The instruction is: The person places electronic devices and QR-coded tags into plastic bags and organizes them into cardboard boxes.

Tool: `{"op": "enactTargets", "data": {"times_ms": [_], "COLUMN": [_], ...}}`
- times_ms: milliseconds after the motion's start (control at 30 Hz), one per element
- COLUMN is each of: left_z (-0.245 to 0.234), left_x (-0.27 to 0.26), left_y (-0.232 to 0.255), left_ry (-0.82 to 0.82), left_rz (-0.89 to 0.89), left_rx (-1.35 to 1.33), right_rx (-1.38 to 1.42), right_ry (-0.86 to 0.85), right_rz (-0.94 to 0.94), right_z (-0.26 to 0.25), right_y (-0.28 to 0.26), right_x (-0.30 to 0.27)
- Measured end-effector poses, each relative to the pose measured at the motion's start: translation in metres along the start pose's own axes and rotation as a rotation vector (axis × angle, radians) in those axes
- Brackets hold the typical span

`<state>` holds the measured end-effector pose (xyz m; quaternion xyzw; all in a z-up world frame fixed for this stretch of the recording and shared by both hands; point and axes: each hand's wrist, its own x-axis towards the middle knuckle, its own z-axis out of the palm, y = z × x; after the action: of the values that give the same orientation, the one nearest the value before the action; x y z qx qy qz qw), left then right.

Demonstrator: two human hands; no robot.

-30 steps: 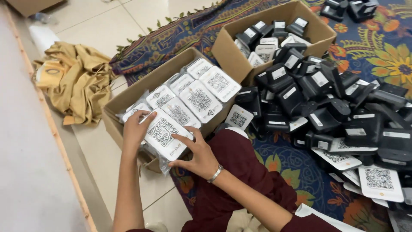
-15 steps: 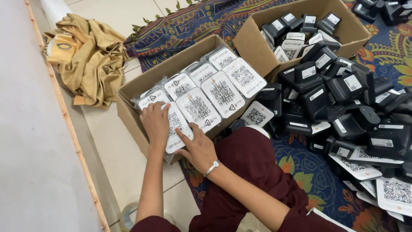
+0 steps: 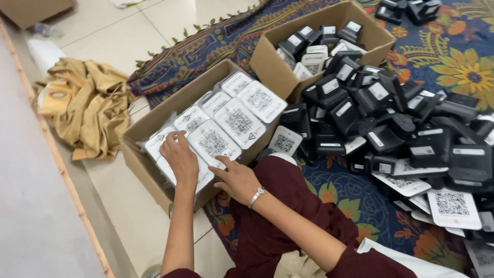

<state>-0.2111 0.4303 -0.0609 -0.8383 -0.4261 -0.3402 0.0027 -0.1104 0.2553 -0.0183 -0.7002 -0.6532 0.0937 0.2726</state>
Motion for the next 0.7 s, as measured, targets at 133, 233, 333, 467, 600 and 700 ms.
{"op": "enactTargets", "data": {"times_ms": [133,233,333,467,600,700], "left_z": [0.011,0.018,0.027,0.022,-0.019,-0.039], "left_x": [0.014,0.009,-0.025,-0.112,-0.199,-0.262], "left_y": [0.098,0.203,0.31,0.445,0.542,0.593], "left_ry": [0.003,-0.069,-0.192,-0.435,-0.701,-0.786], "left_rz": [0.111,0.254,0.45,0.707,0.871,0.99], "left_rx": [-0.17,-0.437,-0.683,-0.912,-1.105,-1.192], "right_rx": [-0.043,-0.093,-0.15,-0.252,-0.225,-0.244], "right_ry": [0.177,0.344,0.455,0.623,0.806,1.02], "right_rz": [0.054,0.178,0.409,0.669,0.965,1.04], "right_z": [-0.06,-0.112,-0.158,-0.203,-0.23,-0.234], "right_y": [0.039,0.082,0.121,0.157,0.16,0.17], "right_x": [-0.046,-0.101,-0.177,-0.305,-0.429,-0.524]}}
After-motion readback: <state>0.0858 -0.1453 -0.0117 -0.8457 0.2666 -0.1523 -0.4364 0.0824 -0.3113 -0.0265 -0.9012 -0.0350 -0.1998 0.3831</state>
